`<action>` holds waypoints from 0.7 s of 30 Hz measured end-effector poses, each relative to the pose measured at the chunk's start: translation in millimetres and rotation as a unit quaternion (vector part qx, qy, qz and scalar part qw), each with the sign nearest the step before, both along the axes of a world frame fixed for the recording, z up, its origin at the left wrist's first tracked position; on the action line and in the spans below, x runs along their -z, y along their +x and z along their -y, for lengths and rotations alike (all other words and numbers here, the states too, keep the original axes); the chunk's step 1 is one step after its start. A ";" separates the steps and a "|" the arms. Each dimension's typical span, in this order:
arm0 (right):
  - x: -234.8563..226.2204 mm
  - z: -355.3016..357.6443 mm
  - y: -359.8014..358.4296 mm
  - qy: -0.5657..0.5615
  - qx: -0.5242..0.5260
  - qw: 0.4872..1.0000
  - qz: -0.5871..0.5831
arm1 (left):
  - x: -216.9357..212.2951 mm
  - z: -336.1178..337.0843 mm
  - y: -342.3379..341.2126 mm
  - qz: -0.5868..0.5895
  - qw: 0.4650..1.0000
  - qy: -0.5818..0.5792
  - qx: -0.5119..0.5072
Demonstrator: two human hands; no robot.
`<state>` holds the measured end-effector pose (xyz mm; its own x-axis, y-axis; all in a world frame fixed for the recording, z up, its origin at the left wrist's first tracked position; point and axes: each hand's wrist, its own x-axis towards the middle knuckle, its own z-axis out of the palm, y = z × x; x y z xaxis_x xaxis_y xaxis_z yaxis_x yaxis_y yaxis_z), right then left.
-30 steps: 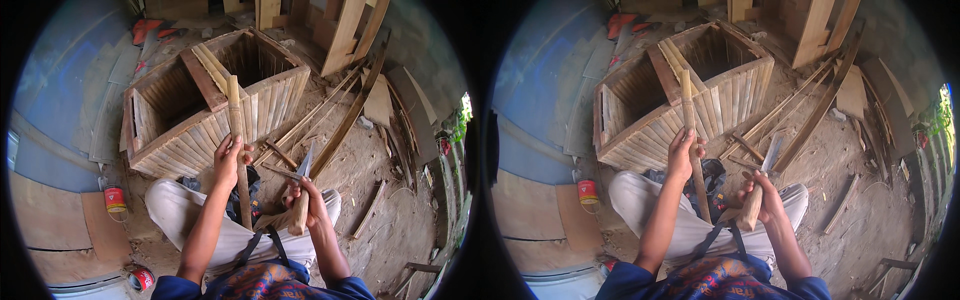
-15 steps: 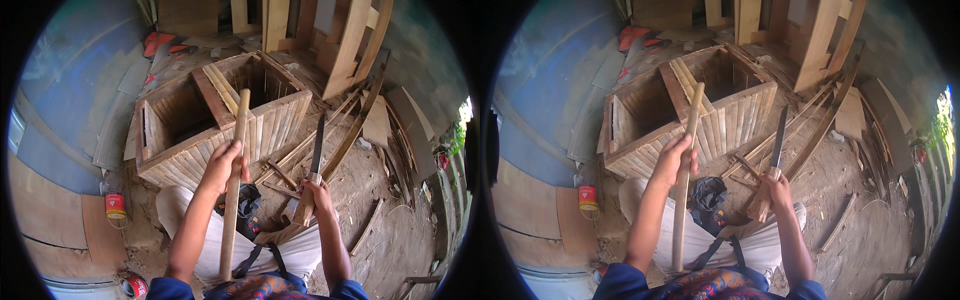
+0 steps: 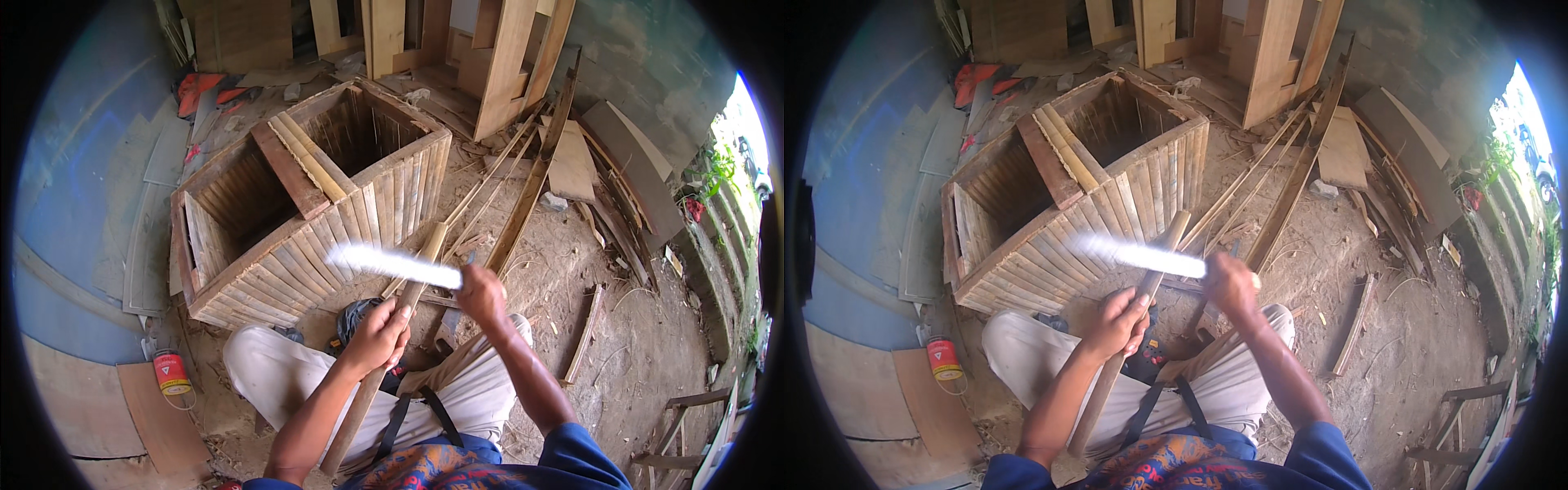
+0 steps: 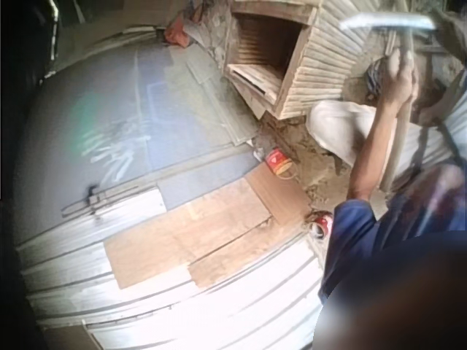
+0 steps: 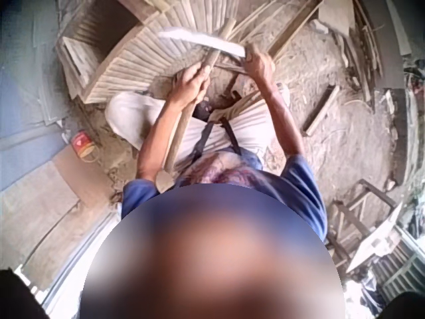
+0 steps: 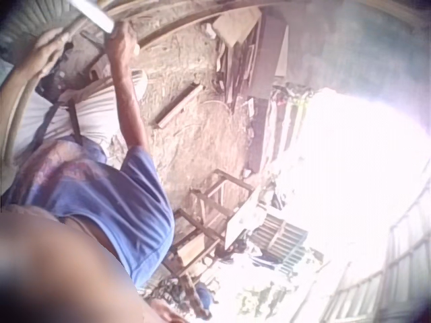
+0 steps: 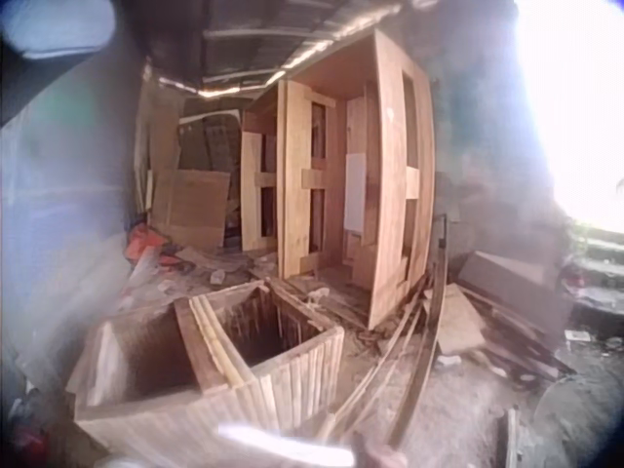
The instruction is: The person sits on the floor and assembles a wooden structure using a hand saw, hammer, and nails. They cut wooden slats to size, position them into the frame, and hammer nails to secure them.
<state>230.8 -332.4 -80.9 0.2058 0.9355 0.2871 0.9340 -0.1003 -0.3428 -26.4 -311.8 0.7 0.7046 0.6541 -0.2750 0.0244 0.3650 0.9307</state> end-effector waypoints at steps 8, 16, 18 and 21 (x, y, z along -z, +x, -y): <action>-1.0 20.1 69.8 0.039 0.167 0.952 -0.256 | 9.7 8.5 -16.9 0.009 0.993 -0.086 -0.080; 22.0 15.0 49.6 0.027 0.144 0.967 -0.209 | 1.0 30.0 -20.8 0.022 0.997 -0.048 0.051; 14.5 12.8 69.6 0.007 0.216 0.952 -0.217 | -3.0 30.6 -26.3 0.038 0.995 -0.028 0.089; 6.3 32.5 63.3 -0.003 0.177 0.950 -0.258 | 3.3 14.0 -24.3 -0.022 0.998 -0.007 -0.064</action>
